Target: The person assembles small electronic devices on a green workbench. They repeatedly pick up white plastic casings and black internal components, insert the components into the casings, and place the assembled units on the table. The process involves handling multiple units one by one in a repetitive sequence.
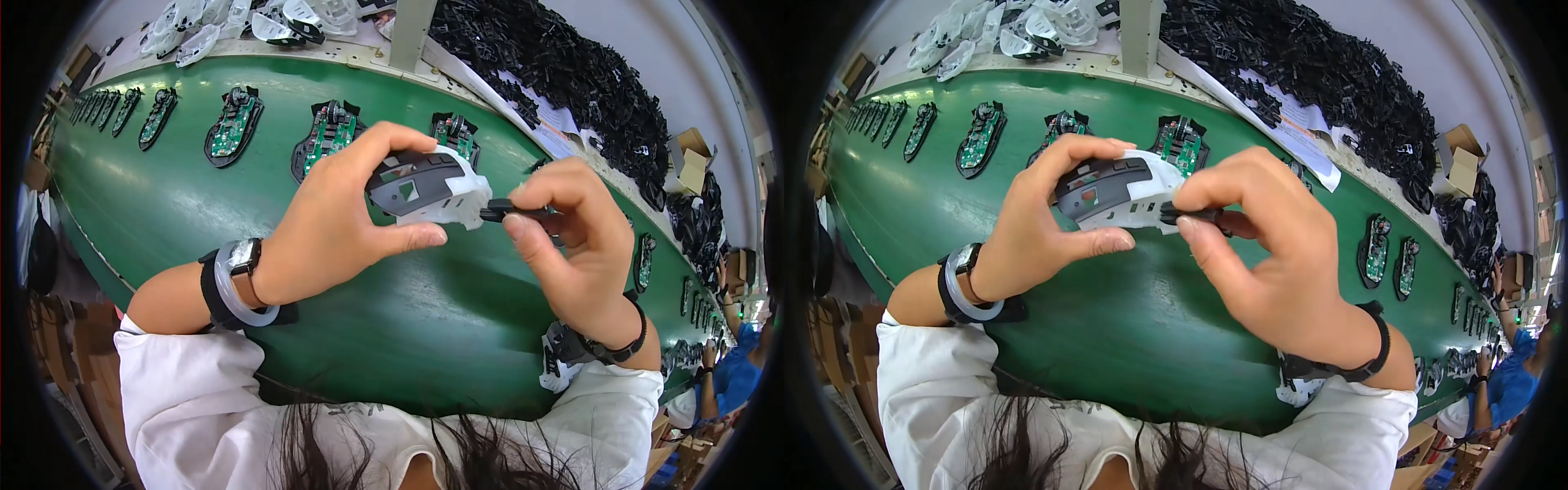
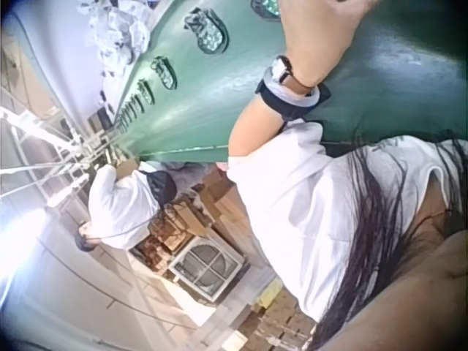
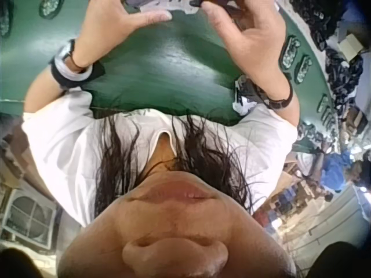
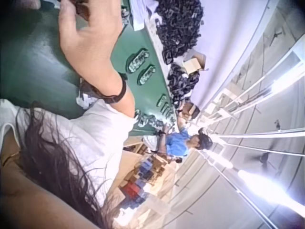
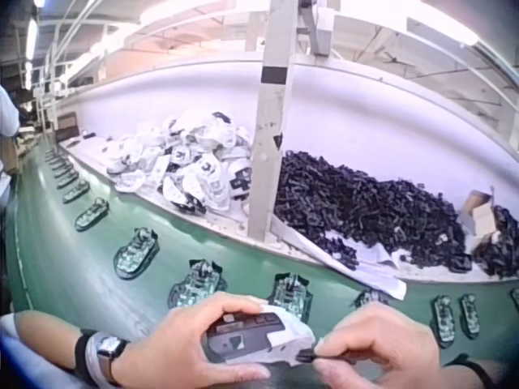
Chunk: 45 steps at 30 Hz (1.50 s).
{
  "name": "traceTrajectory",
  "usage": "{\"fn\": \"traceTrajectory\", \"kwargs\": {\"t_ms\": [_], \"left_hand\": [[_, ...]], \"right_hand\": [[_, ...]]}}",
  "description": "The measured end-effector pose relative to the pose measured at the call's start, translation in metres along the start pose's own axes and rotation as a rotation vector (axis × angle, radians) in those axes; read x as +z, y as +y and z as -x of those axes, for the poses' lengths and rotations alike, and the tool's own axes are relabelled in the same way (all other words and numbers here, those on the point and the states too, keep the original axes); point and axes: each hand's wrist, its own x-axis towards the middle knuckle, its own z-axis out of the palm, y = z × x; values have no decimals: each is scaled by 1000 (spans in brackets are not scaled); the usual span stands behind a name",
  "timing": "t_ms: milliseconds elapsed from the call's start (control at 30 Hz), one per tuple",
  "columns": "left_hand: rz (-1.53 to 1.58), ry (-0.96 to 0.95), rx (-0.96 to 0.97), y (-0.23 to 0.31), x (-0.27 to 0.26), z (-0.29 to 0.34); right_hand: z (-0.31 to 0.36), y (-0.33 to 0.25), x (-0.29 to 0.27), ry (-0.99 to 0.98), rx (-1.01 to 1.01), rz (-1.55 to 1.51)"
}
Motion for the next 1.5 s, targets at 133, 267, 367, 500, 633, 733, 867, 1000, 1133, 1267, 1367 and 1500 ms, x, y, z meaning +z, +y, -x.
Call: {"fn": "traceTrajectory", "kwargs": {"t_ms": [133, 267, 367, 500, 633, 733, 867, 1000, 1133, 1267, 1367, 1500], "left_hand": [[32, 22, -13, 3, 4, -1], [179, -1, -37, -1, 4, 0], [295, -41, -115, -1, 4, -2], [297, -67, -151, 0, 1, -2], [324, -77, -181, 2, -2, -4], [386, -70, -130, 3, -4, -4], [510, 13, -153, 2, 2, -2], [323, -21, -67, 7, -1, -3], [37, -228, 136, 7, -7, -11], [39, -387, 248, 12, 0, 6], [-101, -393, 183, 12, -9, 12], [-272, -228, 212, -1, -30, -14]], "right_hand": [[-6, 6, 15, 30, 10, -136], [-13, 13, 16, 87, -159, 91], [-10, 16, 21, 137, -135, 49], [-14, 18, 20, 119, -262, 202], [-16, 22, 15, 68, -169, 247], [-16, 23, 23, 18, 91, -141], [-10, 17, 25, -194, 456, -583], [-10, 13, 24, -200, 305, -267], [7, 6, 19, -193, 323, -100], [29, -27, -16, -369, 500, 135], [50, -38, -41, -641, 744, 410], [72, -48, -53, -748, 618, 496]]}}
